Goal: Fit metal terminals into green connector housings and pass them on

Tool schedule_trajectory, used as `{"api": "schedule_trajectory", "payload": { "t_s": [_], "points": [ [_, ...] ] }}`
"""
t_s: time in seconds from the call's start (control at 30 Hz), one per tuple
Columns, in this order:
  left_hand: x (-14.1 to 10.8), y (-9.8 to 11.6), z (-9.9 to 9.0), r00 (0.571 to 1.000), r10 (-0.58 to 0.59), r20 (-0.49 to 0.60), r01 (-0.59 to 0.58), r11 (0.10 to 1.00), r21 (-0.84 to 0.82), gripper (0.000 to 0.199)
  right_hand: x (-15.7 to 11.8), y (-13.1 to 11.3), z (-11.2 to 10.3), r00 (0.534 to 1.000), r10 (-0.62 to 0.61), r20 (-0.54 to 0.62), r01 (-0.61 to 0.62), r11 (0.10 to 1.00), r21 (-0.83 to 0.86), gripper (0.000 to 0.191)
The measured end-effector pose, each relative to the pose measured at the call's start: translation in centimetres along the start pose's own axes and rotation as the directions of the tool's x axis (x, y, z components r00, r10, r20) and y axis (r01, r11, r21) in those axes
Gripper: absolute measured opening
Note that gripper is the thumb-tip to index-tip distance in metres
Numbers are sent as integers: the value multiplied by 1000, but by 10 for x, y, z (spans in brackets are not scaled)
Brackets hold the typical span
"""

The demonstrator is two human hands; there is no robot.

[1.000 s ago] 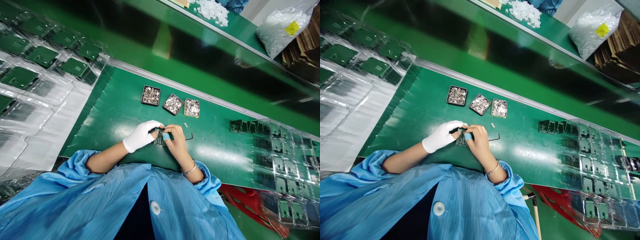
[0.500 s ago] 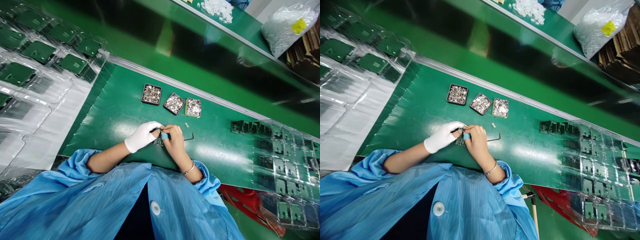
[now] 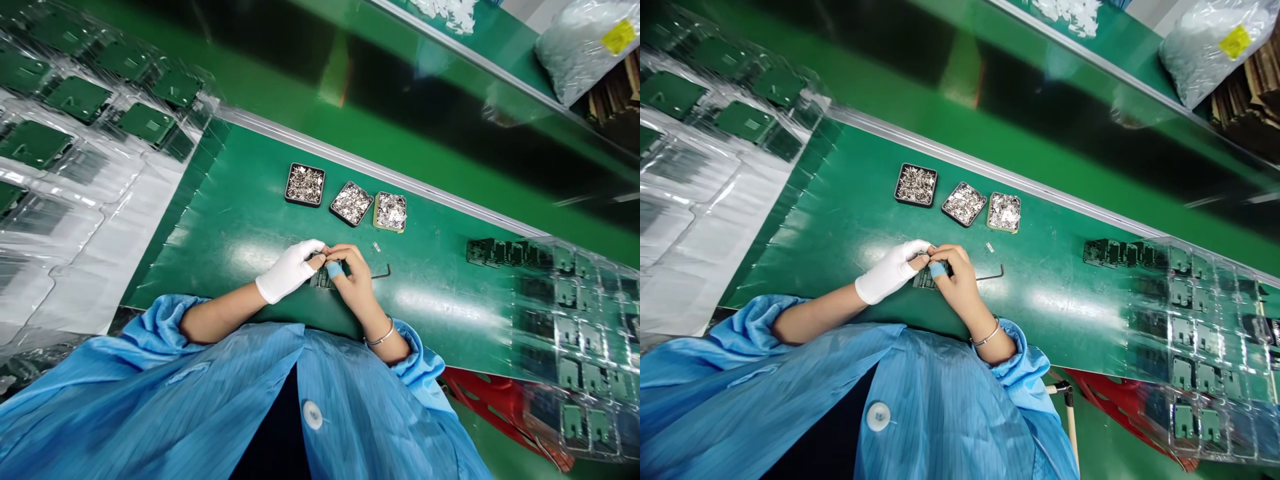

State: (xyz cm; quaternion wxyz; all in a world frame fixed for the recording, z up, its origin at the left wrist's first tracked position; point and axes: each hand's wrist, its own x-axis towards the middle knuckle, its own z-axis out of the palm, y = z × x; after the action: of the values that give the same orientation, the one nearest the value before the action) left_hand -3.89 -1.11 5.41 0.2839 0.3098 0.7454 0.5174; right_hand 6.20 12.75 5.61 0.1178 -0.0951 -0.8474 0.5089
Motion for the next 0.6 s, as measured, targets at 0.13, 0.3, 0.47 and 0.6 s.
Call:
{"api": "schedule_trajectory", "payload": {
  "t_s": [0.13,0.3,0.47,0.6],
  "points": [
    [0,1,6,999,13,-32,-12,1000,1,22,0,1,6,995,95,-28,-86,970,227,14],
    [0,3,6,990,78,-115,-77,997,17,27,1,8,7,997,74,-15,-65,941,331,15],
    [-3,1,-16,928,61,-367,-139,972,-189,30,-14,13,-6,995,-19,-95,45,958,282,42],
    [-1,3,-29,884,-75,-461,-51,966,-255,26,-30,1,-8,978,-106,177,134,979,-154,72]
  ]
}}
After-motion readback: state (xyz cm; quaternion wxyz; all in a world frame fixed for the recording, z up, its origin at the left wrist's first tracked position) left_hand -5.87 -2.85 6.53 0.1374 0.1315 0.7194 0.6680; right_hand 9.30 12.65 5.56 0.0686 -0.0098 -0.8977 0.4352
